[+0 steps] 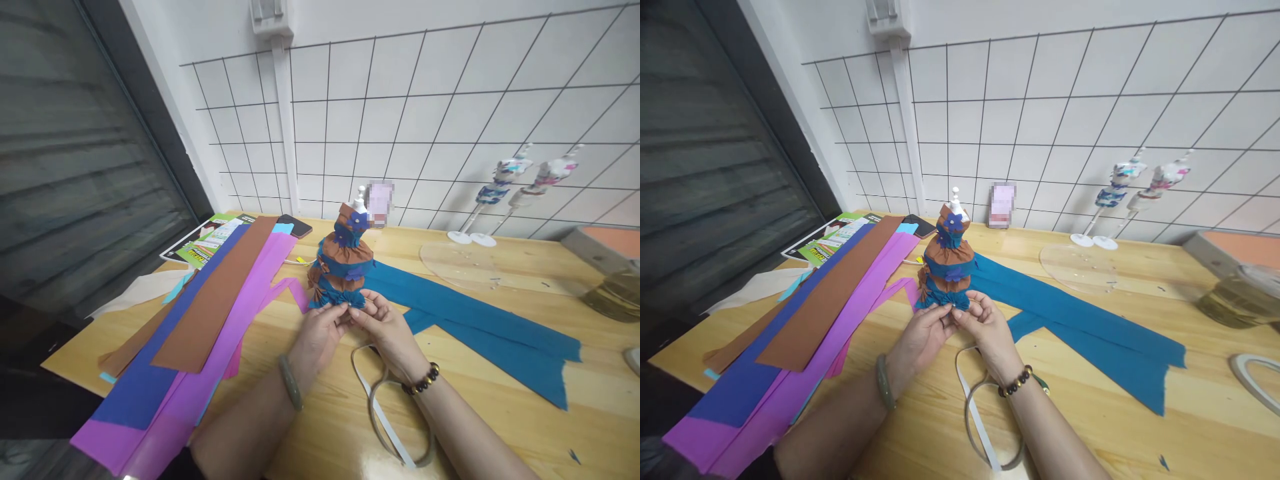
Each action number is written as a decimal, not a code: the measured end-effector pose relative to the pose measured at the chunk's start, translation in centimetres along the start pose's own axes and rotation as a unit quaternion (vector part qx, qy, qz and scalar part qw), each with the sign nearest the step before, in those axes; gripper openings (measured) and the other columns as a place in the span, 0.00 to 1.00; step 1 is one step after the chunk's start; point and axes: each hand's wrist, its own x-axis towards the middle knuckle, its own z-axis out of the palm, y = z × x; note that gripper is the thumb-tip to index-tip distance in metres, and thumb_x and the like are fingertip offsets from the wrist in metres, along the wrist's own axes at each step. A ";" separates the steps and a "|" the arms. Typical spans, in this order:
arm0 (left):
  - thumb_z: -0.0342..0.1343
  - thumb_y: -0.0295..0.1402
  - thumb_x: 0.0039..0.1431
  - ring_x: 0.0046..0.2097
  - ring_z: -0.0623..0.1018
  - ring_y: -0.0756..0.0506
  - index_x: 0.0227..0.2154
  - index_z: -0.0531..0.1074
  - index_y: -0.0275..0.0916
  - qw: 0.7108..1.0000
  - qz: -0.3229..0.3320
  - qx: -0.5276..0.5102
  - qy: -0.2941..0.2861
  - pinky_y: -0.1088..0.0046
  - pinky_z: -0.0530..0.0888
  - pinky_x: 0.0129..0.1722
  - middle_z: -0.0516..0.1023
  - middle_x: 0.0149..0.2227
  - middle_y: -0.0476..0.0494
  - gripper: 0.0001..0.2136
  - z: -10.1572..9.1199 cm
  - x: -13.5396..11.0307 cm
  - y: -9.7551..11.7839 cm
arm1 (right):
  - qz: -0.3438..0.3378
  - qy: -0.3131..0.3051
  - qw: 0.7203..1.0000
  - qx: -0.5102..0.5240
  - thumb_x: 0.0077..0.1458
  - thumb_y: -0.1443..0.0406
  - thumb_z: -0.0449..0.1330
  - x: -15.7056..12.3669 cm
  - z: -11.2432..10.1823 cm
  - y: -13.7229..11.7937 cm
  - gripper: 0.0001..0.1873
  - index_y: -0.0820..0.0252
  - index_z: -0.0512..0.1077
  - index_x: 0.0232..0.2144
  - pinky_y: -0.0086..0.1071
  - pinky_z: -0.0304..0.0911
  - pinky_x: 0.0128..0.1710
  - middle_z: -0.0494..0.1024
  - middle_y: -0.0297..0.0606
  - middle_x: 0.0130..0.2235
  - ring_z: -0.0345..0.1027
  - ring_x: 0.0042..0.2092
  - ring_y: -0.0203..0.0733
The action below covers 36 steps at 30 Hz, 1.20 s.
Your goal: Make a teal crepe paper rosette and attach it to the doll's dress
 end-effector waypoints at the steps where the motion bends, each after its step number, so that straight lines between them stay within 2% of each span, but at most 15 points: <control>1: 0.57 0.25 0.50 0.37 0.74 0.48 0.30 0.73 0.34 1.000 -0.001 -0.001 -0.001 0.70 0.67 0.43 0.77 0.34 0.44 0.03 0.0 0.0 0.0 | 0.001 0.001 1.000 -0.001 0.39 0.64 0.69 0.0 0.0 0.0 0.22 0.53 0.66 0.38 0.31 0.63 0.37 0.75 0.29 0.30 0.70 0.32 0.34; 8: 0.58 0.25 0.49 0.36 0.74 0.49 0.28 0.73 0.34 1.000 -0.010 -0.004 0.005 0.70 0.67 0.43 0.77 0.32 0.45 0.03 0.1 -0.2 0.2 | -0.009 0.008 1.000 -0.020 0.41 0.62 0.67 0.3 -0.4 0.0 0.20 0.56 0.66 0.38 0.28 0.62 0.32 0.75 0.29 0.26 0.68 0.28 0.33; 18: 0.59 0.23 0.47 0.40 0.75 0.46 0.29 0.73 0.34 1.000 -0.012 0.001 -0.005 0.66 0.66 0.46 0.77 0.33 0.43 0.05 0.0 -0.2 0.2 | -0.026 0.008 0.999 -0.037 0.42 0.60 0.67 0.2 -0.2 0.0 0.20 0.56 0.66 0.37 0.29 0.62 0.32 0.73 0.27 0.24 0.68 0.28 0.33; 30: 0.58 0.22 0.48 0.38 0.75 0.47 0.29 0.74 0.34 1.000 -0.008 -0.004 -0.014 0.66 0.67 0.46 0.77 0.33 0.44 0.05 -0.1 -0.3 0.3 | -0.031 0.009 0.999 -0.037 0.42 0.60 0.66 0.2 -0.3 0.1 0.20 0.56 0.66 0.38 0.28 0.61 0.32 0.73 0.28 0.25 0.67 0.27 0.32; 36: 0.60 0.23 0.46 0.37 0.74 0.49 0.28 0.74 0.33 1.000 -0.018 0.008 0.005 0.69 0.67 0.44 0.77 0.32 0.44 0.05 0.1 -0.3 0.3 | -0.028 0.002 0.999 -0.039 0.43 0.60 0.66 0.3 -0.3 0.1 0.19 0.56 0.66 0.38 0.30 0.62 0.33 0.72 0.28 0.23 0.67 0.27 0.34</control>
